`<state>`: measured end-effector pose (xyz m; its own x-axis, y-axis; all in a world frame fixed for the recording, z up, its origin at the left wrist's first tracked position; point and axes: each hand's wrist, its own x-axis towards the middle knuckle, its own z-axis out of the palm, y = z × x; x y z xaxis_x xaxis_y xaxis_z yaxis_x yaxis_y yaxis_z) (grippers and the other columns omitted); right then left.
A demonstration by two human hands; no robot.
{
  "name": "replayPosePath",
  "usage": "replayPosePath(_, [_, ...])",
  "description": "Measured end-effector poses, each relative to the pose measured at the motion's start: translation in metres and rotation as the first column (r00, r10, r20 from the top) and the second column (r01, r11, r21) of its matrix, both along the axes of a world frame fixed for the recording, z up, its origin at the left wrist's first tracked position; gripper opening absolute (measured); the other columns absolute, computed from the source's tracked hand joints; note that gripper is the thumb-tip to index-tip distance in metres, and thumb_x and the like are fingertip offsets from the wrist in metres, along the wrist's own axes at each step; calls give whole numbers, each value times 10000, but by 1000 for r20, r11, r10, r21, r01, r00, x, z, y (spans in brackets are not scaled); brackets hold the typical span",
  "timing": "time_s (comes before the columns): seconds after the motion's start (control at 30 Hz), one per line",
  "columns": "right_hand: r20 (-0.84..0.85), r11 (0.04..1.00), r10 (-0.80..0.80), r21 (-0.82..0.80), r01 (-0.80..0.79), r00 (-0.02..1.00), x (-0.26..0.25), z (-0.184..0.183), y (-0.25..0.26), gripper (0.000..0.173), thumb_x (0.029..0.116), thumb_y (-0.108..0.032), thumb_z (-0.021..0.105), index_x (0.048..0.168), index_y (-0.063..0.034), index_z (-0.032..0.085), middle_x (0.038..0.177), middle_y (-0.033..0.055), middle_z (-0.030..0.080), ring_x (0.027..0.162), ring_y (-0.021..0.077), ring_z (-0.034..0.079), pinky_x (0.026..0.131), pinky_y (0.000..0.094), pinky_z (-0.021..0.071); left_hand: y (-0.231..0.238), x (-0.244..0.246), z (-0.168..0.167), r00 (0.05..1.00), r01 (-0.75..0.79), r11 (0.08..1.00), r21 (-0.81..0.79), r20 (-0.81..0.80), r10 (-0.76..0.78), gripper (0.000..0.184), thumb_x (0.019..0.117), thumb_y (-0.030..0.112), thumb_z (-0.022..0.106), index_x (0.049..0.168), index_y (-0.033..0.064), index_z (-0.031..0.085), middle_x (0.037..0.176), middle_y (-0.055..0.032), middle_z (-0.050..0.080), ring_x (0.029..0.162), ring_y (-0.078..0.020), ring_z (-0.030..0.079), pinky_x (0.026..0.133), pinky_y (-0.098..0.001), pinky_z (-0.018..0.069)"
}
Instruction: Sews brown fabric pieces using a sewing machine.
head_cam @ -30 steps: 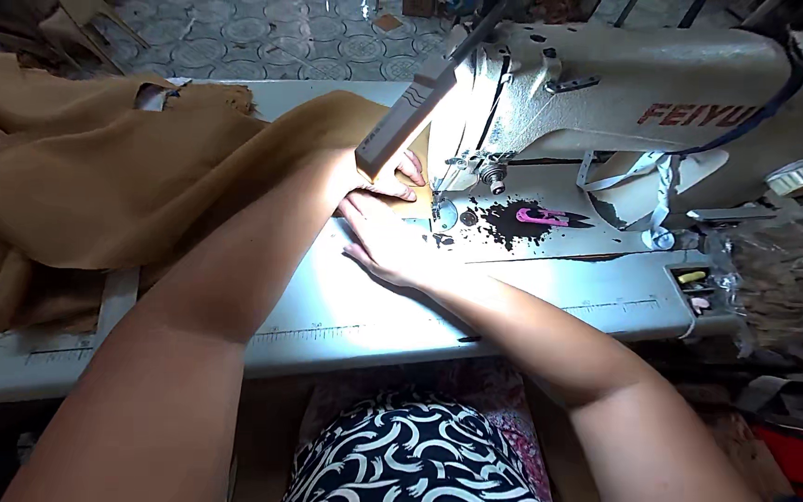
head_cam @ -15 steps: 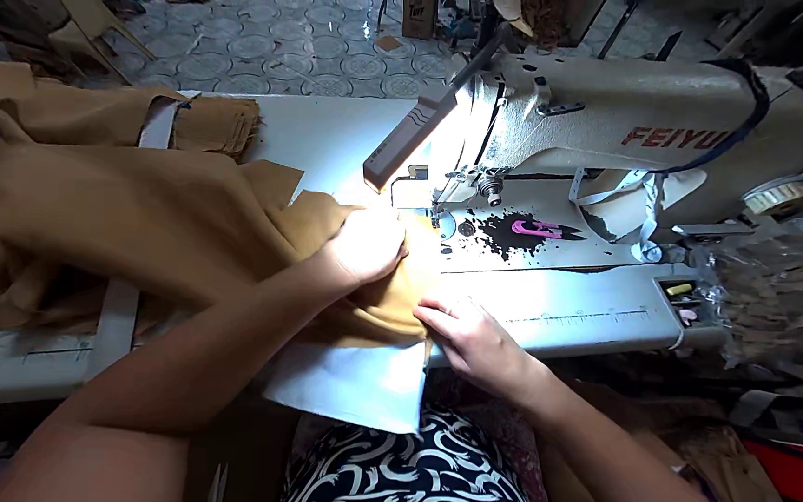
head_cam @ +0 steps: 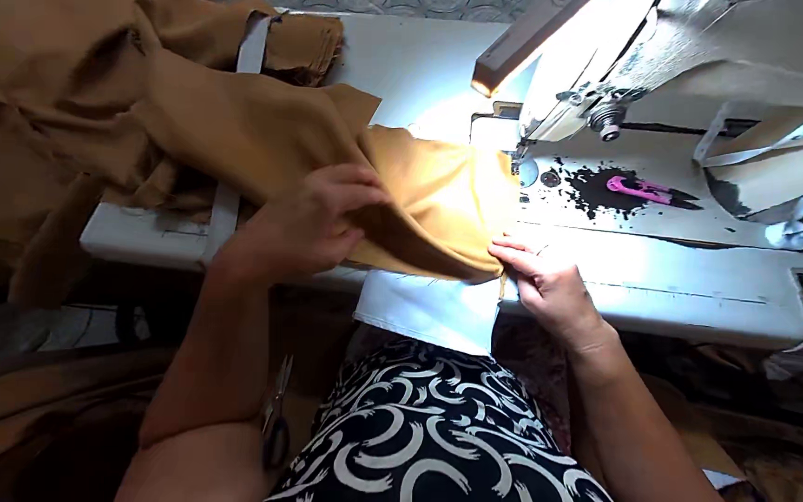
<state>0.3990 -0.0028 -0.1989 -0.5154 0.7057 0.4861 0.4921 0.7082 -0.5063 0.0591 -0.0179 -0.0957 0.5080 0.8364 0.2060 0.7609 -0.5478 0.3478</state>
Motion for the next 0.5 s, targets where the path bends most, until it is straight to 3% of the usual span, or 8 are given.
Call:
replayPosePath(0.07, [1,1000,-10,-6,10,1000,0,0,-1,364,899,57,512,1145,-18,769,1259,171,714,1225,343,654,1038,460,507,-21,-25,-18,996,-79,992,-104,-38,75,491,811,25,753,1297,21,680,1433,-228,566,1314,-410,557,1083,-589,452])
replayPosePath(0.13, [9,1000,-17,1,17,1000,0,0,-1,366,899,66,514,1147,-21,769,1257,168,715,1224,339,653,1048,454,501,-31,-41,-40,986,-164,980,-113,-40,160,418,836,-8,742,1252,9,703,1418,-245,579,1309,-456,552,1089,-645,408])
replayPosePath(0.23, [4,1000,-17,-4,17,1000,0,1,-2,357,905,69,527,1155,-18,767,1254,175,716,1223,337,659,1066,451,497,-52,-43,-36,982,-184,981,-54,-55,181,203,849,-108,625,1018,-51,723,1098,-250,703,1056,-458,671,917,-653,512])
replayPosePath(0.27, [-13,1000,-9,-14,9,1000,0,1,-1,356,905,70,526,1154,-14,767,1253,178,716,1224,338,659,1070,452,496,-64,-40,-20,992,-112,990,-87,-72,105,165,859,-73,627,979,-23,728,945,-194,714,889,-377,704,788,-598,561])
replayPosePath(0.33, [-43,1000,6,-21,-7,999,1,-1,2,364,901,65,509,1142,-16,770,1240,173,723,1214,331,664,1063,450,499,-81,-33,6,973,226,954,-196,4,-229,182,980,249,583,947,121,709,733,34,652,632,-53,623,558,-275,549])
replayPosePath(0.37, [-55,1000,12,-21,-13,998,1,-1,2,363,901,61,504,1133,-15,773,1228,175,727,1203,330,669,1055,446,504,-85,-24,13,917,399,873,-281,123,-379,318,1047,403,529,1015,135,696,739,83,636,640,45,586,567,-156,512])
replayPosePath(0.4, [-67,999,15,-28,-17,998,1,-1,2,346,915,57,509,1127,-11,774,1217,181,729,1198,331,670,1053,440,503,-85,-11,16,869,493,814,-306,205,-449,421,1047,488,510,1085,115,702,791,77,666,701,67,609,625,-126,526])
replayPosePath(0.5, [-53,999,8,-44,-10,999,0,-2,4,361,912,52,510,1148,-22,774,1233,177,725,1174,336,677,1020,453,516,-69,45,2,952,281,954,-101,157,-264,458,1038,445,505,1147,72,748,1083,-52,750,989,-130,717,865,-354,602])
